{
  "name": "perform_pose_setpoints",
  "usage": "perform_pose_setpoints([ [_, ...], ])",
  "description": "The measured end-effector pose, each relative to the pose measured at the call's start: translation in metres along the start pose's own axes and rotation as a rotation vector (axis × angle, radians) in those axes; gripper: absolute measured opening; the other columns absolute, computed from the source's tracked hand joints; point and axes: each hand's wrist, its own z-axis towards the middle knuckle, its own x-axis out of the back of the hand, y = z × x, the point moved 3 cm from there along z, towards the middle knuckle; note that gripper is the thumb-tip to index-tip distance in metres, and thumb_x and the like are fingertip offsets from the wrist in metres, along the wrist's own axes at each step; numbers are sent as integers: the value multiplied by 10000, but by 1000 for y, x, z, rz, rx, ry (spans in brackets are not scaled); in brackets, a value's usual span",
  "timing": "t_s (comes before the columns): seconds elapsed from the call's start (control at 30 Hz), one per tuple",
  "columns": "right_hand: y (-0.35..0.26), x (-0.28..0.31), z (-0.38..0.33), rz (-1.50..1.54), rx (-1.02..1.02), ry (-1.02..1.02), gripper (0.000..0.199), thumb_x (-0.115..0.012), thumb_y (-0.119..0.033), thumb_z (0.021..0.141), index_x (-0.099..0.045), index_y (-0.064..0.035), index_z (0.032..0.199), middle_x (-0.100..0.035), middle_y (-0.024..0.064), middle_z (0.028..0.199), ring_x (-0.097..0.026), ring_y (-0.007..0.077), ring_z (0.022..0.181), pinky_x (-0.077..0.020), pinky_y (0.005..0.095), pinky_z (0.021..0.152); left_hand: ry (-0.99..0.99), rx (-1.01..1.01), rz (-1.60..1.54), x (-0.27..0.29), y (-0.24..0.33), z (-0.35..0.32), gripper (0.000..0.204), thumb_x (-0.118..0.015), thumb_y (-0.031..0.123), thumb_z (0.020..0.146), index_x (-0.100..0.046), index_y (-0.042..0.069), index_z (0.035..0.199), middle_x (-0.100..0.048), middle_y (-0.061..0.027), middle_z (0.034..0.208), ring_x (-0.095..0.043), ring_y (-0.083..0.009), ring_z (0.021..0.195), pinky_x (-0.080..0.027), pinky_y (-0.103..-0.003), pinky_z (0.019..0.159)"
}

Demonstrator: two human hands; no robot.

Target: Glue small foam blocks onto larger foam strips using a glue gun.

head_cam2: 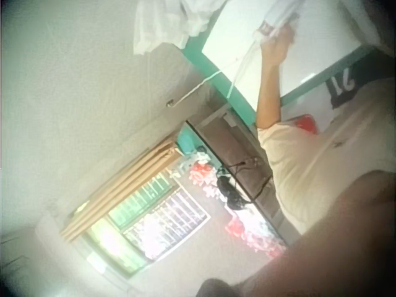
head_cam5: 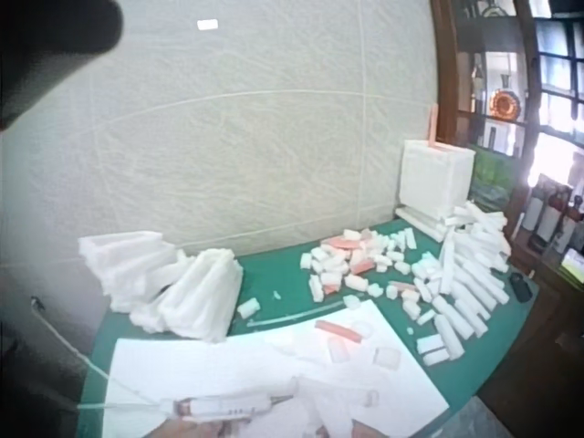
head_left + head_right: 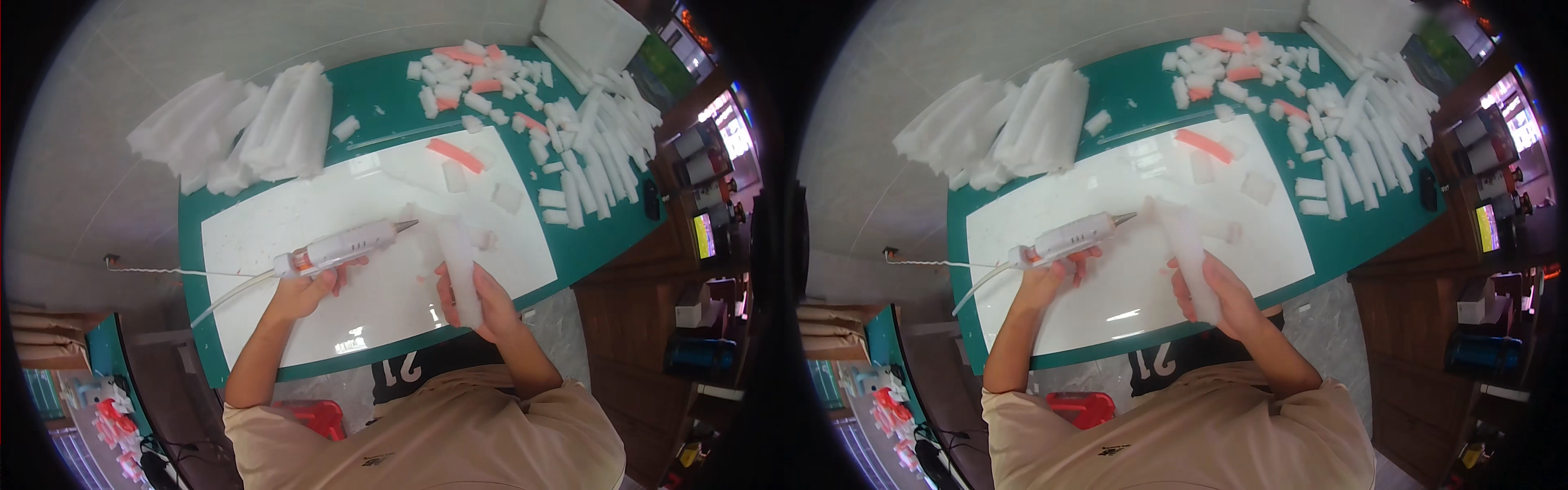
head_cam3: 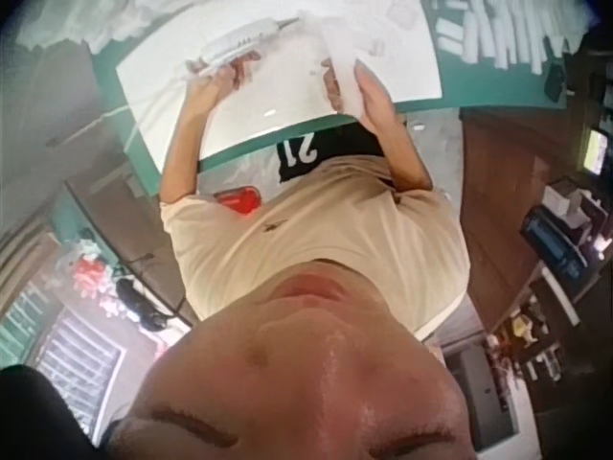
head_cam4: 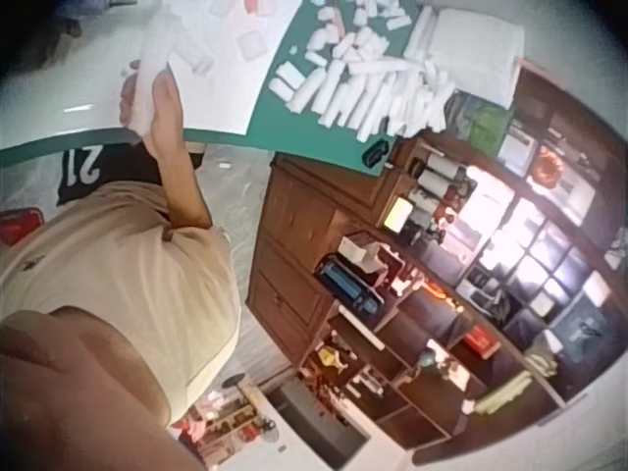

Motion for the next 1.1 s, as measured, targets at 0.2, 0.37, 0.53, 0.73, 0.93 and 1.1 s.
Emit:
perform_pose_setpoints([
  [0.2,10,-8,16,-23,-17,-28,501,-324,-432,1016,-473,0,1224,-546,90,835,-522,166,608,-422,276,531,-82,54,123,2,-1,-6,433,-591,376,938,-603,22,1187,-665,-60,1001,-532,-87,737,-477,-229,562],
  [0.37,14,-4,19,-16,-38,-40,502,-333,-429,1014,-468,3,1229,-553,86,845,-525,163,615,-427,278,540,-50,47,88,1,-2,-4,431,-615,364,927,-605,24,1191,-664,-48,990,-540,-86,751,-479,-222,568],
  [0.53,12,-2,18,-16,-31,-69,520,-345,-440,1009,-462,15,1230,-558,83,851,-532,162,616,-431,273,539,-38,77,89,3,-4,-4,434,-631,360,918,-605,26,1193,-667,-48,978,-547,-87,753,-483,-220,572],
  [0.73,14,0,17,9,-50,-66,537,-360,-459,1000,-461,17,1227,-561,80,843,-547,162,615,-439,258,533,-37,47,76,4,-6,-5,410,-638,344,915,-616,23,1168,-664,-46,954,-561,-92,750,-494,-232,562],
  [0.93,15,1,17,6,-55,-77,545,-376,-474,993,-463,13,1222,-564,77,819,-550,160,617,-442,260,524,-20,71,52,5,-8,-5,316,-648,274,910,-649,15,1092,-660,-43,909,-570,-95,705,-501,-238,558],
  [1.1,17,1,18,5,-56,-77,553,-387,-484,987,-471,15,1211,-565,80,817,-548,159,613,-441,261,521,0,86,55,6,-8,-6,247,-659,217,896,-659,13,1035,-655,-41,866,-578,-95,689,-502,-242,547],
])
